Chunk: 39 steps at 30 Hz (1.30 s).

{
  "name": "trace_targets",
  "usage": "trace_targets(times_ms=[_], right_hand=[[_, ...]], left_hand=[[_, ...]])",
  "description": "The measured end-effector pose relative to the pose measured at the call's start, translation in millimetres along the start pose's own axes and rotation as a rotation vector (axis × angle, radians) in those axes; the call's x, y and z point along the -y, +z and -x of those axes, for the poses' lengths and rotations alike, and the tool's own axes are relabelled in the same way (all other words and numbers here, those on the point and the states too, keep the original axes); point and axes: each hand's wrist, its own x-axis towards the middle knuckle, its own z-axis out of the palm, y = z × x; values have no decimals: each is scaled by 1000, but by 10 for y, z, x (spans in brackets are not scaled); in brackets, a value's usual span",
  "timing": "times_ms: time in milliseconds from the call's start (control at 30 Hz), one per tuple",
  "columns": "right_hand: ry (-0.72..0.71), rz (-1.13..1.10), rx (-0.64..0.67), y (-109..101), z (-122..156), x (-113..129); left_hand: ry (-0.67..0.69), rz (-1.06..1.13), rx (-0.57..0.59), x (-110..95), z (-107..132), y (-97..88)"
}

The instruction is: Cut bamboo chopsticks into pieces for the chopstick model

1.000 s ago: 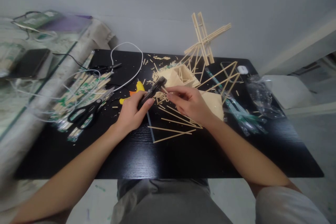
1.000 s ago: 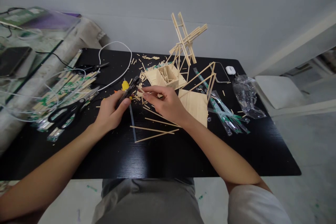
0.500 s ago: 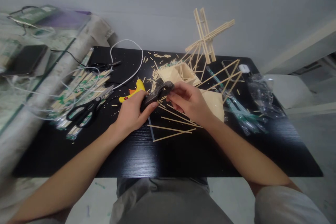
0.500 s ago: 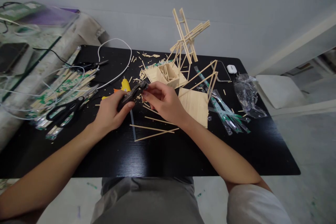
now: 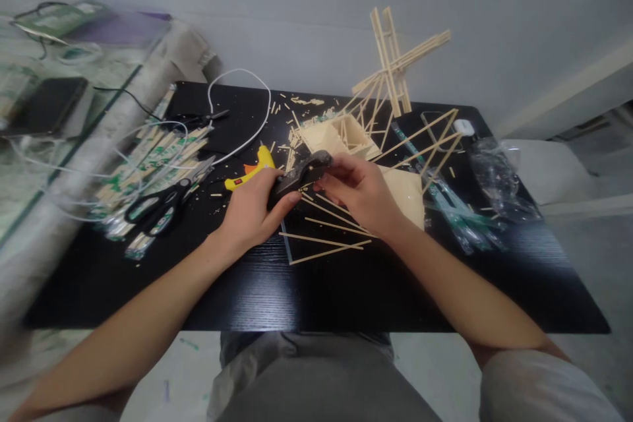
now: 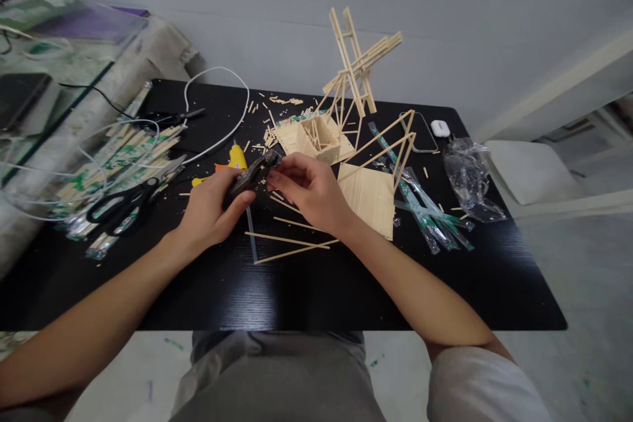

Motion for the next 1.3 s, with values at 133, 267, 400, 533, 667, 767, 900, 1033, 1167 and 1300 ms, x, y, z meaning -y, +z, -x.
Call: trace_targets(times_ms=[133,267,400,533,667,767,900,1033,1167,1300], right_hand=[[-1,-15,-10,0,-2,-13],[10,-39,-15,5,2,-26],[15,-59,-14,11,-3,-40],[20,-93,-17,22,2,-45],[18,-98,-14,29,10,-61],[-2,-82,-2,23,4,-80],[-24,-75,68,1,-3,-62],[-7,-87,164,-38,-5,-22],[6,-123,237,-69,-20,-33],[-2,-114,223,-62,-25,-56]], left_hand=[[-7,10,10,-9,-5,0],[-23,20,28,-22,-14,-9],[-38,7,42,-35,-24,-23],[-63,-17,46,-62,-23,-48],[-88,-44,39,-89,-21,-63],[-88,-56,22,-84,-24,-52],[-48,-40,13,-46,-24,-34],[3,-5,3,-19,-20,-45],[33,17,9,-17,-18,-63],[23,9,16,-21,-19,-73]])
